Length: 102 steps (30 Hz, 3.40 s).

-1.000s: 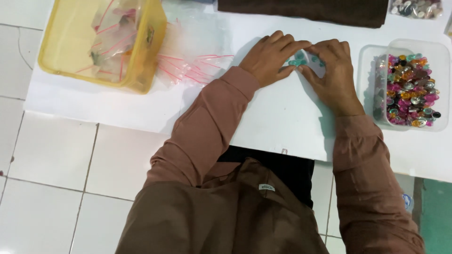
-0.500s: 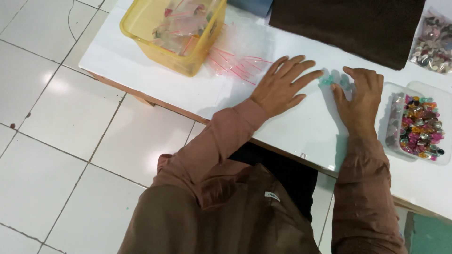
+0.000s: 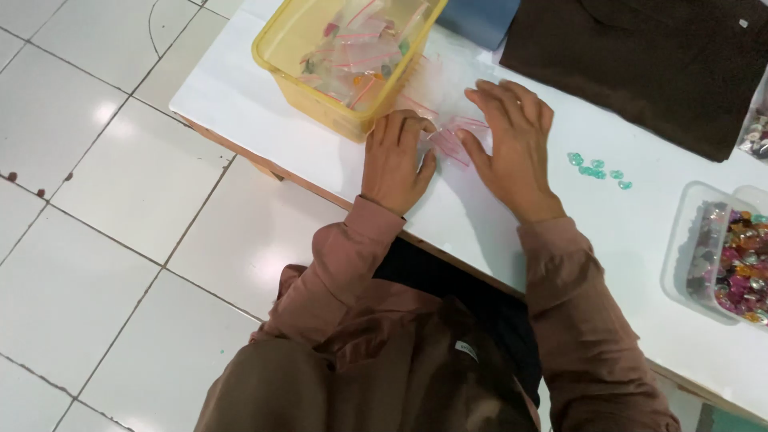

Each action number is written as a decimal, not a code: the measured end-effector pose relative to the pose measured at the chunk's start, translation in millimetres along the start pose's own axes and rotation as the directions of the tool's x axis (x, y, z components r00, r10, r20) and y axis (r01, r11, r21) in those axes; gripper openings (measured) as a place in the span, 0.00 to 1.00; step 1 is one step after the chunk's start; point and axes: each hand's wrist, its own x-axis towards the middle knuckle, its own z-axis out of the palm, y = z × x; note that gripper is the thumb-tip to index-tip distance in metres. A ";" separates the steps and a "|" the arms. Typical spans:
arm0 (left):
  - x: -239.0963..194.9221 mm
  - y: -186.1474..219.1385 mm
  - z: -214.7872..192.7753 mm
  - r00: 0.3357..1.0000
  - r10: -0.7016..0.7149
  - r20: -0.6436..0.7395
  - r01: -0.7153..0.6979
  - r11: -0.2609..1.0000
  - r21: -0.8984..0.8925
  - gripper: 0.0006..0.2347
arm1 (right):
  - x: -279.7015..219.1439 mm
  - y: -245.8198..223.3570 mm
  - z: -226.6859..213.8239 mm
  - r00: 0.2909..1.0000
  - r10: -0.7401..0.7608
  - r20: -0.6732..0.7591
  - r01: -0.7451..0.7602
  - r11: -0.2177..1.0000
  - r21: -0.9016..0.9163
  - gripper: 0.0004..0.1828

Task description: Sorting small colorful beads and placing them into small plastic zip-lock bags

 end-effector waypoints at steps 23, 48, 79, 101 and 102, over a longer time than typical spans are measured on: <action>41.1 59.8 -25.8 0.996 0.085 0.020 -0.072 0.931 -0.357 0.23 | -25.3 34.3 -49.4 0.936 0.352 -0.004 -0.312 0.836 0.452 0.11; 93.8 107.4 121.9 0.971 0.200 0.130 -0.088 0.808 -0.582 0.07 | -87.0 79.7 -82.1 0.923 0.236 -0.304 -0.202 0.970 0.138 0.14; 88.0 98.2 132.1 0.928 0.314 0.198 -0.164 0.824 -0.542 0.21 | -91.9 83.1 -76.6 0.973 -0.114 -0.200 0.075 0.978 -0.195 0.03; 87.5 100.3 128.1 0.891 0.434 0.137 -0.363 0.859 -0.360 0.18 | -101.0 83.6 -70.3 0.945 0.249 -0.210 -0.268 0.961 -0.066 0.09; 88.9 100.0 128.3 0.883 0.459 0.099 -0.402 0.848 -0.344 0.18 | -101.1 84.7 -70.8 0.950 0.241 -0.199 -0.263 0.961 -0.092 0.09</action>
